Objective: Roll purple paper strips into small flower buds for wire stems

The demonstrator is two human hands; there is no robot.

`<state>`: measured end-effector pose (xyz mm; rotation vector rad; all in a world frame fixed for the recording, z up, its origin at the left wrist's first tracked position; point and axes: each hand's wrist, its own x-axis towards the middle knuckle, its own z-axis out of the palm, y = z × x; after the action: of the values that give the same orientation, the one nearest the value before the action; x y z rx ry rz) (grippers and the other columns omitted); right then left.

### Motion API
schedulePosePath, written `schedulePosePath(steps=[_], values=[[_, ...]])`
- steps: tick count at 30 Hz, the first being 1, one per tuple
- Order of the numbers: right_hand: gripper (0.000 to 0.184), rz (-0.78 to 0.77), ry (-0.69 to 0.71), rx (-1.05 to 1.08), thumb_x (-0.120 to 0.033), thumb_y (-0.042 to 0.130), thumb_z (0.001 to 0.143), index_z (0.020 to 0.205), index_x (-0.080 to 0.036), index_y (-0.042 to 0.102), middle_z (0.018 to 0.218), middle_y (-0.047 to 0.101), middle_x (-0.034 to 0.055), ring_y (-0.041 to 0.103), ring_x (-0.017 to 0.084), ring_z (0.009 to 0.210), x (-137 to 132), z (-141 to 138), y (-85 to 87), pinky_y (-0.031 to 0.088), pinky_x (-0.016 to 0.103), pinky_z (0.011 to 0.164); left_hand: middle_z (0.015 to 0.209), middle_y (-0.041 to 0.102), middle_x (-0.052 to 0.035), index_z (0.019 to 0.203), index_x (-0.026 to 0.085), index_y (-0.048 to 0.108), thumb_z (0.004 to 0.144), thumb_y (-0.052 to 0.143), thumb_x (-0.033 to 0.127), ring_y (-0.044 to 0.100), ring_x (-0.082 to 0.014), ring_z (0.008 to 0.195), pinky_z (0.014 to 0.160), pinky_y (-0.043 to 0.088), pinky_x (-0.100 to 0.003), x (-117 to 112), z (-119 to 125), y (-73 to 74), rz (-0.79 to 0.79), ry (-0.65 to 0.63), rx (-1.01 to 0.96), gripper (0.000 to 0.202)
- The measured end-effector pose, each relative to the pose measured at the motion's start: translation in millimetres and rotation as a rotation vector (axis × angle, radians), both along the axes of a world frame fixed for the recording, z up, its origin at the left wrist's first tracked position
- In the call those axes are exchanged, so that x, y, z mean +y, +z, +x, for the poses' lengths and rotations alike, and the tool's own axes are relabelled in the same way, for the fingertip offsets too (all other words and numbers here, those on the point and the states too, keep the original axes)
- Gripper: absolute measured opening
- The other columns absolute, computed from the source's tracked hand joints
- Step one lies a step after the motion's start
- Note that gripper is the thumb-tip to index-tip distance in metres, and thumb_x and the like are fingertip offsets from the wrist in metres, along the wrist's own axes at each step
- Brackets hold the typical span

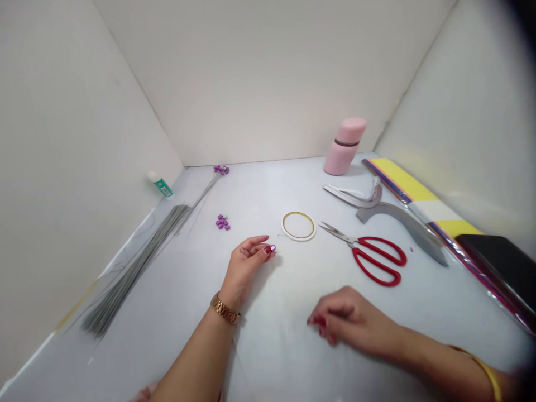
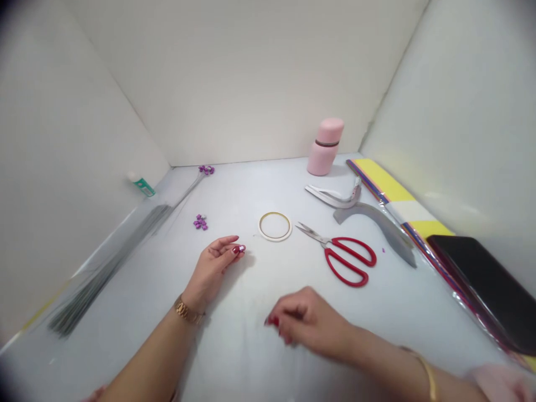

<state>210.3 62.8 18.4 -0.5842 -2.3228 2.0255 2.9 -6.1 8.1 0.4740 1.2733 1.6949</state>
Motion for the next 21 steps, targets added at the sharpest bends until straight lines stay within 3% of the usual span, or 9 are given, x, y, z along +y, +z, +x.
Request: schedulePosePath(steps=[2,5,10,15,21], values=[[0.030,-0.024,-0.267,-0.014,-0.041,0.050,0.082,0.080,-0.014,0.064,0.050,0.055,0.0000,0.051,0.012,0.048,8.2,0.3,-5.9,0.040,0.022,0.048,0.076,0.070,-0.0032,0.093,0.014,0.063,0.069,0.070,0.020,0.063,-0.0107,0.069,0.074,0.046,-0.023,-3.3,3.5,0.8,0.004,-0.014,0.017,0.026],[0.024,-0.036,-0.407,0.047,-0.038,0.056,0.080,0.089,-0.016,0.060,0.063,0.056,0.0002,0.054,0.012,0.060,18.0,-9.3,-6.8,0.041,0.023,0.057,0.074,0.070,-0.0042,0.091,0.014,0.064,0.069,0.070,0.019,0.063,-0.0119,0.068,0.071,0.046,-0.024,-8.3,11.7,2.4,-0.003,-0.059,0.043,0.024],[0.028,-0.248,-0.355,0.167,-0.036,0.059,0.079,0.098,-0.016,0.055,0.071,0.054,-0.0013,0.054,0.009,0.059,18.7,-35.4,-2.5,0.042,0.023,0.057,0.078,0.072,-0.0065,0.088,0.014,0.064,0.066,0.072,0.016,0.064,-0.0136,0.070,0.068,0.046,-0.023,-9.6,22.2,2.7,-0.007,-0.145,0.035,0.024],[0.023,-0.441,-0.360,0.199,-0.034,0.064,0.076,0.085,-0.014,0.056,0.060,0.057,-0.0022,0.051,0.007,0.051,22.7,-52.1,-9.1,0.040,0.020,0.052,0.066,0.071,-0.0062,0.085,0.013,0.061,0.068,0.071,0.015,0.064,-0.0160,0.062,0.068,0.045,-0.030,2.5,23.2,4.0,0.024,-0.236,-0.045,0.020],[0.020,-0.583,-0.407,0.238,-0.031,0.065,0.076,0.083,-0.013,0.059,0.062,0.060,-0.0002,0.053,0.007,0.051,29.6,-55.9,-12.8,0.042,0.019,0.050,0.059,0.066,-0.0030,0.088,0.012,0.059,0.074,0.066,0.017,0.062,-0.0149,0.055,0.060,0.044,-0.029,15.0,26.3,-5.7,0.042,-0.271,-0.182,0.017]])
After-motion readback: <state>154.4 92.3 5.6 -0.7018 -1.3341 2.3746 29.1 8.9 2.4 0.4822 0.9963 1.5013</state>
